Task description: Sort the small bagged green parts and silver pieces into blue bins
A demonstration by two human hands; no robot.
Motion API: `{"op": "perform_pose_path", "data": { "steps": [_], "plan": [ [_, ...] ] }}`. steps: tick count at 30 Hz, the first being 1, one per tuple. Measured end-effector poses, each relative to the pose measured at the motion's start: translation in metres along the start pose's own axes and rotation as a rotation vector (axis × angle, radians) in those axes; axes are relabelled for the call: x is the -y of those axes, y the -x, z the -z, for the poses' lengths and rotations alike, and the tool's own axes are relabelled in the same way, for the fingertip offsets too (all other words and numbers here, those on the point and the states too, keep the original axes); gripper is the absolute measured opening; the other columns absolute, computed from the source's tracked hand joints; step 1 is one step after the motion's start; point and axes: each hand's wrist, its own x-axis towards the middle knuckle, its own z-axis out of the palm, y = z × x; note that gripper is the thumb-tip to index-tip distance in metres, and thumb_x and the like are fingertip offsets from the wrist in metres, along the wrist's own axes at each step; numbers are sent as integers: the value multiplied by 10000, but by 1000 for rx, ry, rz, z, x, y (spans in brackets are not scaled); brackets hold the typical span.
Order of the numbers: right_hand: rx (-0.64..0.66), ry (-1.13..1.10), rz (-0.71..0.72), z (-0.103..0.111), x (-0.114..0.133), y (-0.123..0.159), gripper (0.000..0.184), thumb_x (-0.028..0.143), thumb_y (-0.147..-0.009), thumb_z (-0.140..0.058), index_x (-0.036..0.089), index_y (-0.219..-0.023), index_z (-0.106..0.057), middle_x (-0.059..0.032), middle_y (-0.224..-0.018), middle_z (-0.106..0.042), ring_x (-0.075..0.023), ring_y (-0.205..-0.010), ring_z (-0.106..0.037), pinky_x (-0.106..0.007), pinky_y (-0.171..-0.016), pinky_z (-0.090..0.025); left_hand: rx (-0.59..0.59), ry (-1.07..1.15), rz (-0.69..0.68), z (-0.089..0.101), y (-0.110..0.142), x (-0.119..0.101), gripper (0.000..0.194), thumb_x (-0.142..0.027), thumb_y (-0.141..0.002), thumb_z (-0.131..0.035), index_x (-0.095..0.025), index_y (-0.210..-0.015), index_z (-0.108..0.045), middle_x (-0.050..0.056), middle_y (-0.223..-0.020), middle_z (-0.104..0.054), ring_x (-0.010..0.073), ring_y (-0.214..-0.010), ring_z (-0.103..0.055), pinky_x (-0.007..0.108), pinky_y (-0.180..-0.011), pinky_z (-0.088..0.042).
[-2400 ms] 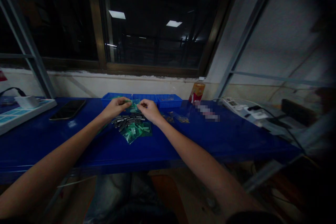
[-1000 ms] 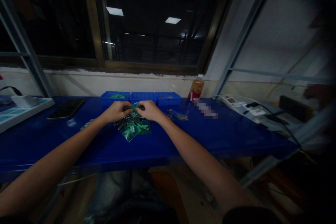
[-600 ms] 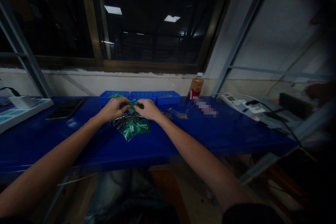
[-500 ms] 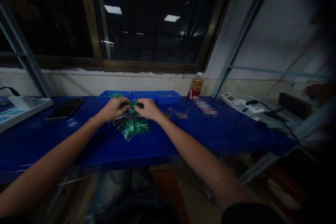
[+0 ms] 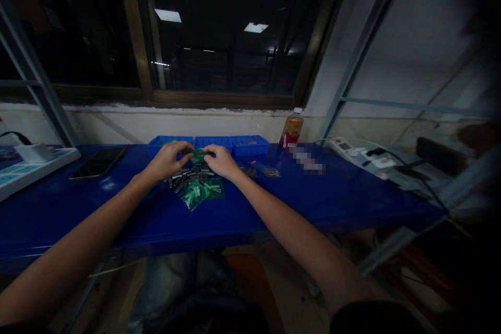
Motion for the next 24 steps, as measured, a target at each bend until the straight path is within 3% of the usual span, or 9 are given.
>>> {"op": "perform_pose_path", "data": {
  "steps": [5, 9, 12, 17, 24],
  "plan": [
    [22, -649, -428, 4, 0, -2, 242, 113, -701, -378, 156, -810, -590, -17, -733, -614, -127, -652, -562, -254, -610, -443, -89, 2, -54, 0, -1, -4, 121, -204, -771, -489, -150, -843, -570, 42, -809, -604, 156, -752, -538, 260, -667, -417],
    [77, -897, -536, 7, 6, 0, 184, 198, -770, -401, 154, -823, -572, -17, -661, -593, -115, -567, -548, -244, -556, -445, -46, -23, -137, 0, -2, -6, 94, -142, -752, -475, -160, -774, -565, 43, -849, -592, 169, -827, -531, 304, -769, -406],
    [9, -820, -447, 4, 7, 1, 171, 174, -723, -520, 162, -883, -578, 3, -685, -583, -105, -578, -538, -215, -512, -421, -22, -28, -138, -2, -2, -3, 124, -145, -757, -471, -168, -775, -592, 61, -959, -545, 183, -938, -510, 325, -838, -397],
    [-99, -597, -351, -6, 0, 0, 414, 78, -672, -571, 189, -1068, -518, 50, -646, -553, -86, -551, -525, -201, -529, -407, 23, -53, -79, -11, 0, 6, 166, -179, -764, -464, -171, -794, -626, 83, -1046, -457, 212, -1030, -466, 358, -902, -381],
    [-132, -497, -259, -6, -8, -2, 216, 110, -656, -609, 153, -867, -592, 6, -739, -607, -113, -681, -571, -268, -712, -450, 94, 1, 81, -14, 0, 6, 235, -301, -781, -459, -162, -901, -605, 68, -896, -563, 203, -877, -526, 342, -798, -424]
  ]
}}
